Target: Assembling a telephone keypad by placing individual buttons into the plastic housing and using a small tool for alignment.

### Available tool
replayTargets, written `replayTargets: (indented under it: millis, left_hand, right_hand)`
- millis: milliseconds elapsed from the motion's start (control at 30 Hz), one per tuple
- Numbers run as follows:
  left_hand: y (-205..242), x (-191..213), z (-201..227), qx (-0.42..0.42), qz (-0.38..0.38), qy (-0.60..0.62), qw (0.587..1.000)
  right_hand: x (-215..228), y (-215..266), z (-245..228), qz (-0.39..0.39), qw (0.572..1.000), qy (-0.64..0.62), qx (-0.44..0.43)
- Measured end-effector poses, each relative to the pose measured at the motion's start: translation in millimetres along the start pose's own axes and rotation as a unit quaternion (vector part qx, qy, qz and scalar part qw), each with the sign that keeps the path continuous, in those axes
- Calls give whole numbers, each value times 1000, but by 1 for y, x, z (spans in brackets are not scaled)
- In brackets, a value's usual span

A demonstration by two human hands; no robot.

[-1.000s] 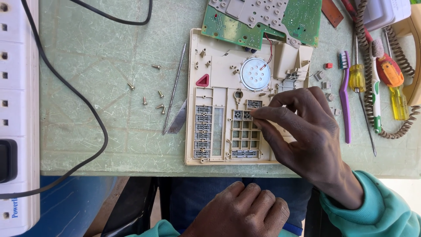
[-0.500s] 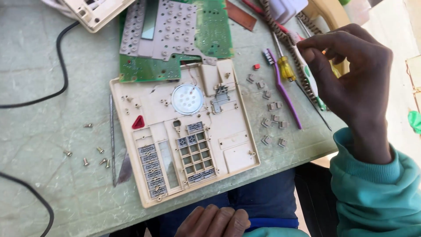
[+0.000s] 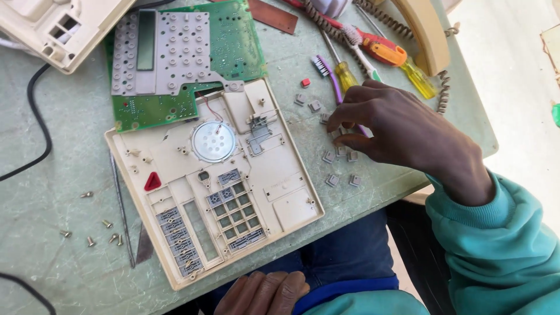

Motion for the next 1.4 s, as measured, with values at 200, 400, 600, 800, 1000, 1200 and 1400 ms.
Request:
replayTargets:
  millis: [200,400,600,800,1000,1200,1400]
  left_hand:
    - [-21,26,-1,-23,21,8,999]
    - [-15,21,-1,-62,91,-31,993]
    - [-19,31,0,-27,124,-3,992]
    - [-22,37,1,-28,131,-32,990]
    - [-18,38,2,-14,96,-12,995]
    - [-18,39,2,-13,132,-48,990]
    - [-18,39,3,1,133,-14,991]
  right_hand:
    - [22,-1,-31,68,990,-88,89]
    - [7,5,-40,77,910,-364,184]
    - [-17,1,-41,71,833,-530,145]
    - [-30,-2,-50,100,855,-496,112]
    - [-40,-24,-95,84,913,-348,198]
    - [-48,-42,-130,90,947,-154,266]
    - [-54,-44,-124,98,950,-119,272]
Point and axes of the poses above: each hand's wrist, its own y-axis away from the middle knuckle, its own x-axis out of the back of the hand, z = x × y, the point moved 5 cm from there along -y, towards the middle knuckle, and after that the axes turned 14 degrees about -y, right-handed, at the moved point
